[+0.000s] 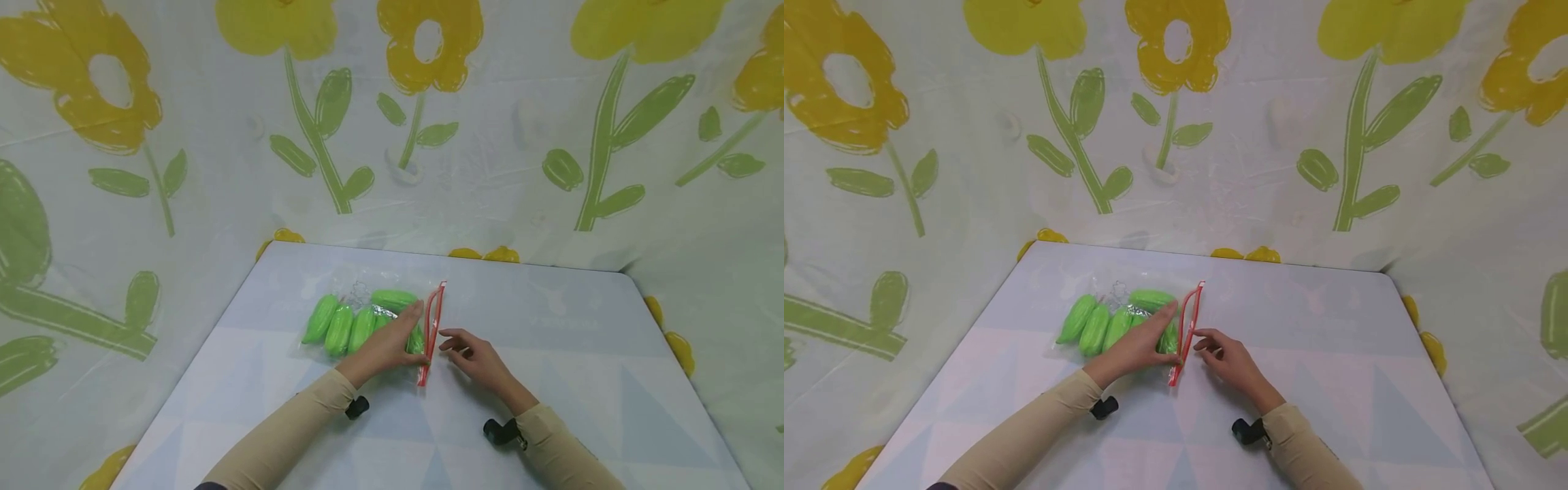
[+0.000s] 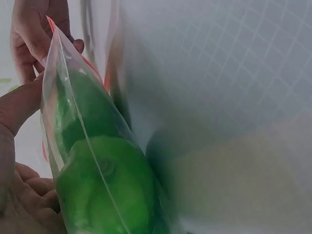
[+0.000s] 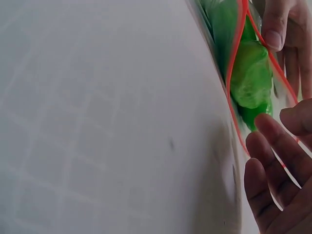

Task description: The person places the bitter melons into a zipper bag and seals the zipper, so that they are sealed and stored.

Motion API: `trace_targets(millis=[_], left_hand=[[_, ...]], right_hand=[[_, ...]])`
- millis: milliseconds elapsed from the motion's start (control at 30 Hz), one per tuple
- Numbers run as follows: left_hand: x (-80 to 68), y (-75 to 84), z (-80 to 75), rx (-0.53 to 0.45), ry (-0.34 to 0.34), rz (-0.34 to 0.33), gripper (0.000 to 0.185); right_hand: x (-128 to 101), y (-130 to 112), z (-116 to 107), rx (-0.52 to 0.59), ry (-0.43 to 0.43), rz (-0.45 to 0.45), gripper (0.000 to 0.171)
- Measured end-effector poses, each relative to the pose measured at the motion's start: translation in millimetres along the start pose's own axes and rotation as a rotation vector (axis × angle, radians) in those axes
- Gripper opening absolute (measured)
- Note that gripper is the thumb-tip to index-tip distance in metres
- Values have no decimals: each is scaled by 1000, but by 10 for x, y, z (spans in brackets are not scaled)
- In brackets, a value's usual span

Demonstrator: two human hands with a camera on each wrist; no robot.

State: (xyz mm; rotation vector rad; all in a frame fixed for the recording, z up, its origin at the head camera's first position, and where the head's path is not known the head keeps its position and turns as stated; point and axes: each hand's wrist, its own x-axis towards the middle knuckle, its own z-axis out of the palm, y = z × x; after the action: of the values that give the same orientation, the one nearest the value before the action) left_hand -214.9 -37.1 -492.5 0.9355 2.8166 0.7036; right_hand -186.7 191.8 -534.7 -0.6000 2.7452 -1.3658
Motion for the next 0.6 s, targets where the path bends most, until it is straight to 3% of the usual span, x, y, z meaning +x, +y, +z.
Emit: trace_targets(millis=[300, 600], left_hand=[[15, 20, 39, 145, 0, 47, 108], [4, 14, 16, 116, 26, 38, 109]], right_hand=[[9, 45, -11, -19, 20, 41, 36], [11, 17, -32, -6, 10, 62, 36]])
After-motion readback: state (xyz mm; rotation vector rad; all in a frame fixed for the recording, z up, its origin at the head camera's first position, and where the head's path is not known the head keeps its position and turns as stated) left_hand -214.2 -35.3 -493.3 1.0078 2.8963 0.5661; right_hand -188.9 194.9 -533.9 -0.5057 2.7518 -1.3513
